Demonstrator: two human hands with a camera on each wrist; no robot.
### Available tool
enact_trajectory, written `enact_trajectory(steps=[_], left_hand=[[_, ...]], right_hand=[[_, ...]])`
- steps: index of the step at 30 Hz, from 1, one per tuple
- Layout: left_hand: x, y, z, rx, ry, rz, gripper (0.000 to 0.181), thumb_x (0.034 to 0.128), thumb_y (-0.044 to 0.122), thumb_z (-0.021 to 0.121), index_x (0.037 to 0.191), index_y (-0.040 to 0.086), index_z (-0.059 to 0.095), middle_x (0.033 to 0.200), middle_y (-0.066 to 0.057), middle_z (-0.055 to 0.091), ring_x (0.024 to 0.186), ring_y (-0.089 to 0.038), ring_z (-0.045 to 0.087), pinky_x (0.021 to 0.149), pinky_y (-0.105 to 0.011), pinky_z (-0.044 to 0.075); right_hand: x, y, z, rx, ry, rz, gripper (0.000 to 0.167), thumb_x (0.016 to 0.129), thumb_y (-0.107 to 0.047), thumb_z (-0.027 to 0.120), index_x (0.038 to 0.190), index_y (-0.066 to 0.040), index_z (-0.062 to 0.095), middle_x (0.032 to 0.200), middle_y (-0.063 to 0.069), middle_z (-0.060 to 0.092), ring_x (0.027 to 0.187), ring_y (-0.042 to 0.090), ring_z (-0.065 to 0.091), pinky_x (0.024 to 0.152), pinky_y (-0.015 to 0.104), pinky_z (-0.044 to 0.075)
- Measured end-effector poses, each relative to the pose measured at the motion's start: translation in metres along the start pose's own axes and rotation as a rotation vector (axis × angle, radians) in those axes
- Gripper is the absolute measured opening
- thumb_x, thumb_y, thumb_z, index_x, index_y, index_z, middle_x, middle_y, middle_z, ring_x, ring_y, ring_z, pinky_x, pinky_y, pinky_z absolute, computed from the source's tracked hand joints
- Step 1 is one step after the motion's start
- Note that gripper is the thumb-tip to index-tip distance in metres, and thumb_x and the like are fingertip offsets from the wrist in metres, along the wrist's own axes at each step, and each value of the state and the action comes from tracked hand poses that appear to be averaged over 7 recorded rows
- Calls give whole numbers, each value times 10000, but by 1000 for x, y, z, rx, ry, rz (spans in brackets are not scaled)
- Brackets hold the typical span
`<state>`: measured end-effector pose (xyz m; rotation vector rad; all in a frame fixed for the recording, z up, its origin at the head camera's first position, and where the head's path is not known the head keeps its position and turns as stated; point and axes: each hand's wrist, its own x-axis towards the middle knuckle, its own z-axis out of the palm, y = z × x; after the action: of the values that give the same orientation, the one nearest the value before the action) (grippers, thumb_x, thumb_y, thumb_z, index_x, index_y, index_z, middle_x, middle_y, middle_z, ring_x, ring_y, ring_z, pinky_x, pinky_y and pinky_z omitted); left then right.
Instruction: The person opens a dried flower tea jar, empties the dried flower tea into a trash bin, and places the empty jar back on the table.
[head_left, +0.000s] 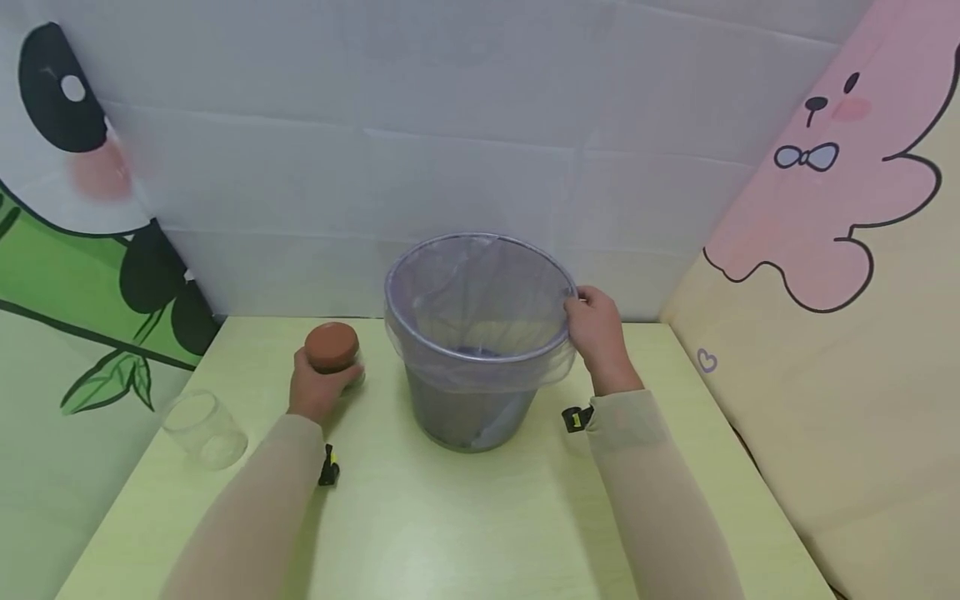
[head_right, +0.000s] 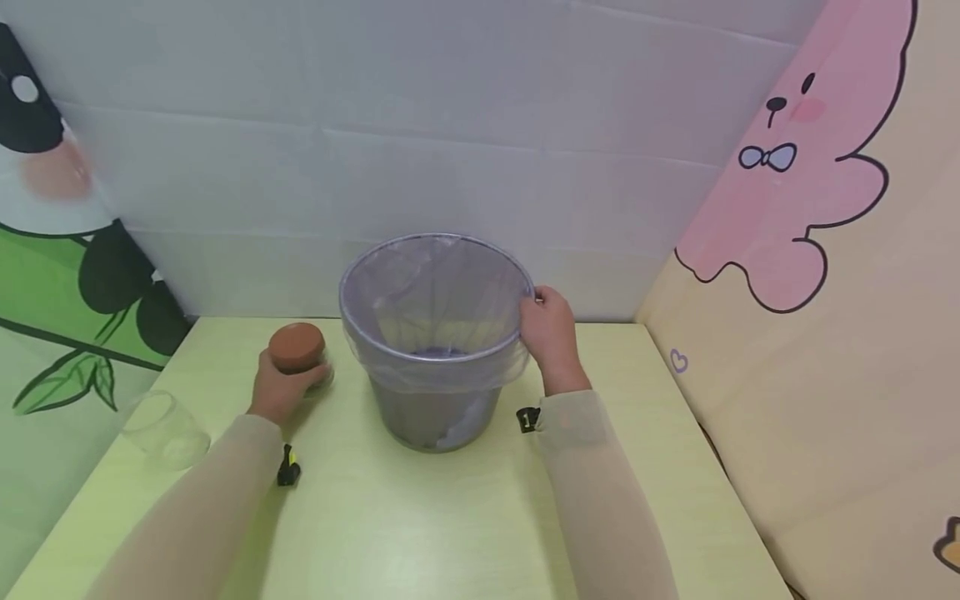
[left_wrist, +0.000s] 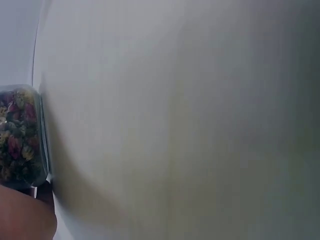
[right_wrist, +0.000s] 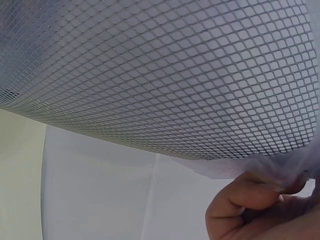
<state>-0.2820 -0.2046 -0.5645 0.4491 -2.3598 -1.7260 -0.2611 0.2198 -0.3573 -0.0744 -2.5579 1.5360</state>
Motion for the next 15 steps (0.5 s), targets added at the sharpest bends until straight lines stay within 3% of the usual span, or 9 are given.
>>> enact_trajectory(steps=[11, 15], left_hand=[[4, 1, -8, 23, -78, 72, 1169, 789, 426, 897, 1612, 82, 141, 1575, -200, 368, 1432, -386, 366, 1173, -584, 272], [0, 0, -13, 39, -118, 104, 1124, 791, 417, 900, 1578, 43, 190, 1546, -215, 388, 1411, -392, 381, 1155, -595, 287]], right_hand=[[2, 1, -1, -7, -1, 8, 434, 1035, -215, 429, 1385, -19, 595, 1219, 185, 642, 984, 316, 606, 873, 457, 480], [2, 2, 1, -13, 2, 2, 440, 1026, -216, 436, 1385, -20, 599, 1230, 188, 644, 1002, 325, 615, 893, 471, 484]])
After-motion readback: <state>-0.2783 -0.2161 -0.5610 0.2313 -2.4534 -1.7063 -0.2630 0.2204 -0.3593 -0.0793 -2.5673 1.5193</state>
